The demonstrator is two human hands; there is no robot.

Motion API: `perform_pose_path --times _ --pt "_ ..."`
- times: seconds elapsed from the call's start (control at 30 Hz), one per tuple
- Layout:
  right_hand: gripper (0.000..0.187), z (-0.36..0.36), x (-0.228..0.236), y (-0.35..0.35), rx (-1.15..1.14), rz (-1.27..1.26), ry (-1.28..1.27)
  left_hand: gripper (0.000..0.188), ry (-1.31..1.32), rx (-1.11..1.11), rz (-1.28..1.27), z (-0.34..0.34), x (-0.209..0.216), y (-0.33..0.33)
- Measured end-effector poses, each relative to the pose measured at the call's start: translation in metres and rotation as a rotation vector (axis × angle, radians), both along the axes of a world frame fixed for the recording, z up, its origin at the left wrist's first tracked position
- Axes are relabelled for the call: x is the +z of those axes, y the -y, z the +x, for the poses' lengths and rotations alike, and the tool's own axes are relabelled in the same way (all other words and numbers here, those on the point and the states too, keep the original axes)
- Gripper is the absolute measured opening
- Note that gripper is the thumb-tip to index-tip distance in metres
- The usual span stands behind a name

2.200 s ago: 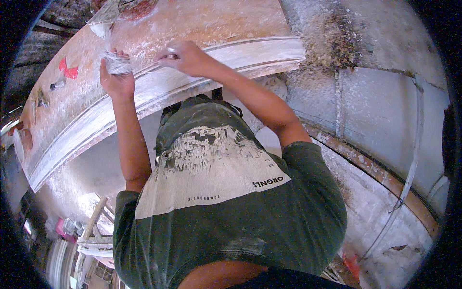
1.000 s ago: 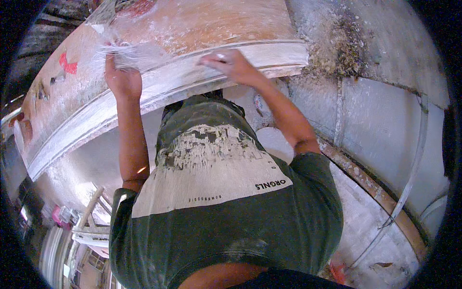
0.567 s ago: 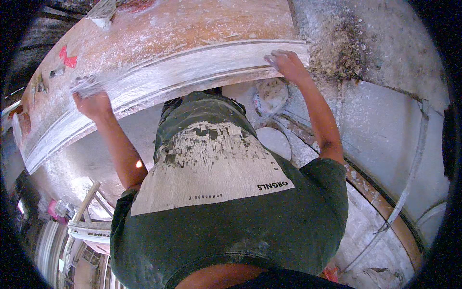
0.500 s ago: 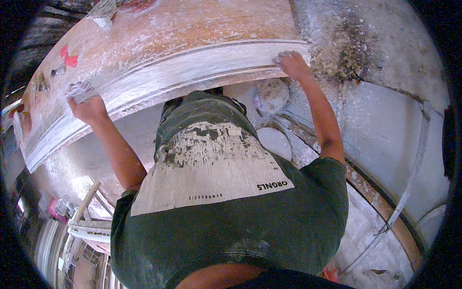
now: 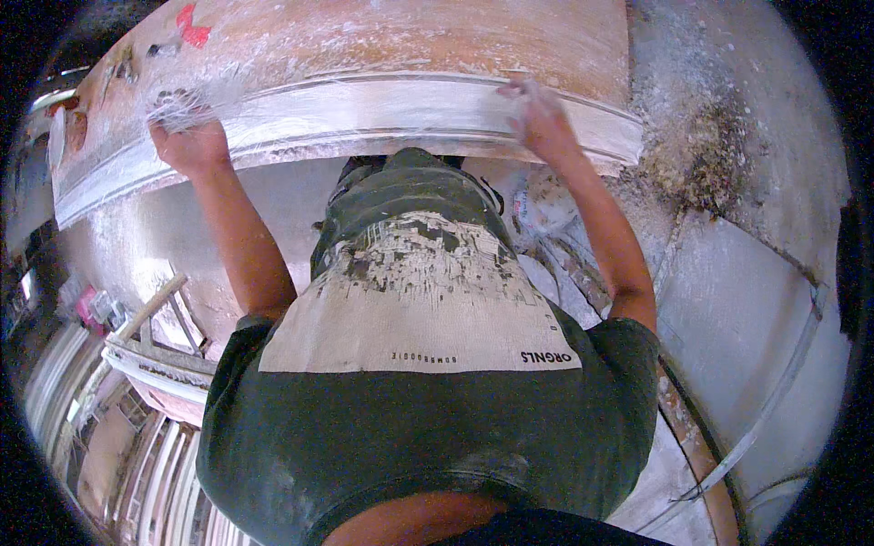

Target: The person applies a white filler paste to a long curved wooden frame using a cloth and hands. They repeatedly dip the cloth into a bucket of filler, spread it along the frame's grooves, and smooth the surface.

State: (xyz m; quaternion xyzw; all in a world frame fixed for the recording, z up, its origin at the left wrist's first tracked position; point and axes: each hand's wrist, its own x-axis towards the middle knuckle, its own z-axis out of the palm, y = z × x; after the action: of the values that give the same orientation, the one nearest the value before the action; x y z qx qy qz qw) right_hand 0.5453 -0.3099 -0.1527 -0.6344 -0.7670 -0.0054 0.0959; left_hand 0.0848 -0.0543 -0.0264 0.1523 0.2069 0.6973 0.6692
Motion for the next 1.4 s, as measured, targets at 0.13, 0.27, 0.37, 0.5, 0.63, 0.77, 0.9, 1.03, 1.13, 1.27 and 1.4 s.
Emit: perform_pose_path --times 0.13,0.27,0.37,0.5,0.63,0.77,0.9,1.03,1.13,1.27,1.4 --pt "0.052 -0.095 0.014 -0.037 0.254 -0.151 -0.111 0.022 0.088 -0.021 -0.019 -0.015 -0.007 0.006" --pt "0.045 -0.14 0.0 -0.064 0.466 -0.115 -0.115 0.023 0.074 0.034 -0.04 -0.026 -0.007 0.016" --pt "0.043 -0.16 0.0 -0.081 0.55 -0.075 -0.084 0.023 0.055 0.113 -0.06 -0.034 -0.006 0.02" --pt "0.039 -0.182 -0.012 -0.092 0.518 -0.219 -0.131 0.02 0.104 0.144 -0.076 -0.045 -0.001 0.031" --pt "0.033 -0.199 -0.015 -0.103 0.244 -0.291 -0.631 0.019 0.137 0.152 -0.027 -0.065 -0.01 0.033" --pt "0.035 -0.204 0.008 -0.117 0.159 -0.201 -0.63 0.019 0.154 0.186 -0.018 -0.081 -0.01 0.039" --pt "0.043 -0.207 0.021 -0.116 0.617 -0.292 -0.123 0.018 0.13 0.24 -0.043 -0.089 -0.007 0.04" --pt "0.046 -0.232 -0.034 -0.111 0.748 0.051 -0.057 0.019 0.204 0.178 -0.032 -0.097 -0.008 0.033" --pt "0.036 -0.238 -0.023 -0.126 0.749 -0.02 -0.035 0.019 0.195 0.178 0.027 -0.106 -0.009 0.036" --pt "0.022 -0.209 0.004 -0.131 0.254 -0.456 -0.564 0.021 0.133 0.244 0.052 -0.111 0.0 0.045" --pt "0.022 -0.144 -0.013 -0.124 -0.36 -0.569 -0.863 0.023 0.075 0.351 -0.044 -0.103 -0.002 0.046"
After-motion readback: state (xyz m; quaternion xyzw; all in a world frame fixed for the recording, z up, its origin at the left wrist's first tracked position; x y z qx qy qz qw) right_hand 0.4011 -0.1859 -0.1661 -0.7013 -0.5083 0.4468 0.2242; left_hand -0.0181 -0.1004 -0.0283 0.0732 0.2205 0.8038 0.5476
